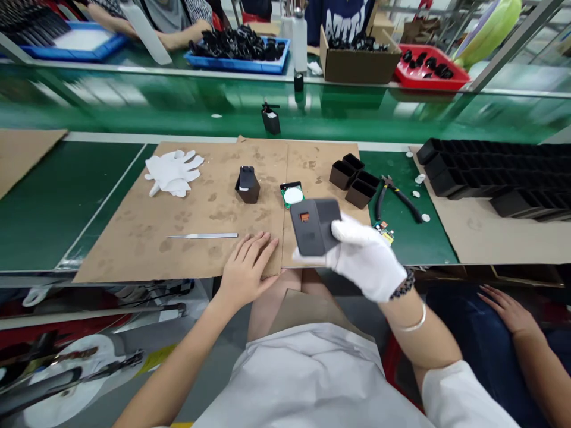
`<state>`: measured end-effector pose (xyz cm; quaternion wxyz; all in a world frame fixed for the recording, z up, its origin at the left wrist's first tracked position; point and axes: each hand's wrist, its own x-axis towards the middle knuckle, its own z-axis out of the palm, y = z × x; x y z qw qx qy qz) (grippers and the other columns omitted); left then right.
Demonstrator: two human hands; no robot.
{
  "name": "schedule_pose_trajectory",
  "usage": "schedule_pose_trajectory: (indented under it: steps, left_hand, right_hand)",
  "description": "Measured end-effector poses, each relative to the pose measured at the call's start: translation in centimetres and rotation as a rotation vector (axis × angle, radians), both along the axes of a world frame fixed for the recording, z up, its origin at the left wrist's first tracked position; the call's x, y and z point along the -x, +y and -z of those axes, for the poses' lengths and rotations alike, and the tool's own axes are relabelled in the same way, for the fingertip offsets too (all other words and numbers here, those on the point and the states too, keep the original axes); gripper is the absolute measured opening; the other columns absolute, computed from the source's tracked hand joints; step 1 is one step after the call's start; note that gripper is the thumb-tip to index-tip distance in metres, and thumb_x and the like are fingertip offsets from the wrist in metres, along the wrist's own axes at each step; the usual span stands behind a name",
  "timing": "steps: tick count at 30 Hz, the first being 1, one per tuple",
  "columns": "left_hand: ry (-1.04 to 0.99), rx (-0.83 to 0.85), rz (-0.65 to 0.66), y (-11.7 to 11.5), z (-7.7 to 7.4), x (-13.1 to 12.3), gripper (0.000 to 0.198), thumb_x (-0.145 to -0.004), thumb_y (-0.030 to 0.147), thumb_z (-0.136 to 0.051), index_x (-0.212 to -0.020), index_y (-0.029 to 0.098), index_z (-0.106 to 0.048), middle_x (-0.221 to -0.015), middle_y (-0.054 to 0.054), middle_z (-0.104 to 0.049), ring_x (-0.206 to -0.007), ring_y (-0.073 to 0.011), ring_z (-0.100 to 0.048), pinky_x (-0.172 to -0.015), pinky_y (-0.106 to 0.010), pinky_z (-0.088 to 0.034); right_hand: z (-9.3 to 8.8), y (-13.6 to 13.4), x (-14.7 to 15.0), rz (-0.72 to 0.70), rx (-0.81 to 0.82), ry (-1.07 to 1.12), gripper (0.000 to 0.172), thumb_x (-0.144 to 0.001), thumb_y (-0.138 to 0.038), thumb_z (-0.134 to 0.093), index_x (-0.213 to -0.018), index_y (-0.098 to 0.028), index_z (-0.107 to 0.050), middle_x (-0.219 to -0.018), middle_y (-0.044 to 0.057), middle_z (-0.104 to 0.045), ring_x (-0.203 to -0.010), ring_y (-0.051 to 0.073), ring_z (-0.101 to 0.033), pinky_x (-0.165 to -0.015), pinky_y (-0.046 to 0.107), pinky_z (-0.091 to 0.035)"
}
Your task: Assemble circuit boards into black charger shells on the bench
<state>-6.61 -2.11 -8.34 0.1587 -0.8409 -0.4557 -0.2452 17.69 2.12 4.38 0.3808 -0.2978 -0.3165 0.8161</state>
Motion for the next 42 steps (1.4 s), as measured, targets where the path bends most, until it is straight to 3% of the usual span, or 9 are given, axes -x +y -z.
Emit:
schedule_pose_trajectory:
  steps: [4,6,10,15,19,23,29,35,42]
  left_hand:
    - [-0.018,0.068,-0.080,-0.4,-0.5,-1.3,0.052,-0.096,0.044,-0.057,-0.133,0.009,-0.062,-0.129,-0.020,-0.069,-0.124,-0.0352,-0.062,-0.112,-0.052,-0.043]
    - [-0.017,0.115,-0.141,-0.4,-0.5,-2.3,0.050,-0.092,0.037,-0.062,-0.136,0.012,-0.062,-0.133,-0.019,-0.068,-0.126,-0.0358,-0.061,-0.113,-0.055,-0.042]
    - [-0.036,0.150,-0.258,-0.2,0.1,-4.2,0.061,-0.079,0.010,-0.062,-0.140,0.018,-0.062,-0.137,-0.015,-0.068,-0.126,-0.0335,-0.062,-0.115,-0.054,-0.040]
    - [-0.148,0.159,-0.309,-0.1,0.9,-4.8,0.071,-0.071,0.006,-0.060,-0.140,0.020,-0.062,-0.139,-0.014,-0.066,-0.129,-0.0326,-0.061,-0.119,-0.052,-0.037]
    - [-0.145,0.158,-0.283,-0.2,1.0,-4.6,0.070,-0.071,0.006,-0.058,-0.140,0.019,-0.062,-0.138,-0.015,-0.066,-0.128,-0.0331,-0.061,-0.117,-0.052,-0.038]
    - [-0.099,0.119,-0.267,-0.1,1.0,-4.4,0.071,-0.070,0.005,-0.057,-0.140,0.018,-0.062,-0.137,-0.016,-0.067,-0.126,-0.0321,-0.063,-0.115,-0.051,-0.041]
    - [-0.070,0.089,-0.287,0.1,0.7,-4.6,0.064,-0.073,0.006,-0.060,-0.136,0.018,-0.066,-0.133,-0.015,-0.070,-0.123,-0.0318,-0.065,-0.111,-0.050,-0.046]
    - [-0.052,0.083,-0.304,0.2,0.5,-4.7,0.062,-0.075,0.006,-0.060,-0.135,0.017,-0.067,-0.133,-0.015,-0.070,-0.122,-0.0321,-0.066,-0.110,-0.050,-0.048]
    - [-0.053,0.202,-0.314,0.3,0.3,-4.7,0.063,-0.079,0.009,-0.059,-0.141,0.019,-0.062,-0.140,-0.016,-0.066,-0.132,-0.0322,-0.061,-0.116,-0.051,-0.044]
  right_hand:
    - [-2.6,11.7,0.4,0.272,-0.613,-0.539,0.039,-0.069,-0.028,-0.083,-0.090,-0.022,-0.051,-0.098,0.001,-0.065,-0.094,0.021,-0.067,-0.088,0.042,-0.060]
    - [-3.0,18.8,1.0,0.428,-0.826,-1.096,0.044,-0.065,-0.018,-0.086,-0.090,-0.020,-0.050,-0.101,0.003,-0.063,-0.101,0.021,-0.064,-0.094,0.040,-0.057]
    - [-1.7,29.7,1.9,0.399,-0.769,-1.619,0.047,-0.069,-0.018,-0.084,-0.106,-0.012,-0.056,-0.111,0.014,-0.066,-0.110,0.030,-0.062,-0.100,0.045,-0.052]
    - [1.6,34.0,0.7,0.385,-0.650,-1.810,0.043,-0.091,-0.022,-0.065,-0.129,-0.005,-0.051,-0.122,0.025,-0.065,-0.114,0.030,-0.062,-0.100,0.044,-0.049]
    - [2.5,34.5,-0.5,0.284,-0.599,-1.905,0.043,-0.098,-0.038,-0.059,-0.133,-0.012,-0.054,-0.127,0.016,-0.064,-0.111,0.025,-0.064,-0.097,0.044,-0.051]
    - [0.2,33.3,-0.1,0.139,-0.665,-1.943,0.050,-0.090,-0.031,-0.067,-0.133,-0.007,-0.055,-0.130,0.021,-0.065,-0.114,0.029,-0.063,-0.097,0.043,-0.052]
    - [-2.5,23.5,4.1,-0.075,-1.029,-1.810,0.046,-0.093,-0.034,-0.060,-0.136,-0.018,-0.058,-0.134,0.011,-0.066,-0.124,0.026,-0.062,-0.105,0.036,-0.048]
    - [1.1,11.7,6.7,-0.331,-1.106,-1.728,0.058,-0.081,-0.050,-0.073,-0.130,-0.022,-0.064,-0.121,0.018,-0.071,-0.110,0.038,-0.069,-0.092,0.047,-0.055]
    - [2.0,11.0,5.9,-0.325,-1.015,-1.540,0.048,-0.090,-0.031,-0.065,-0.135,-0.017,-0.060,-0.130,0.017,-0.069,-0.117,0.031,-0.068,-0.099,0.040,-0.054]
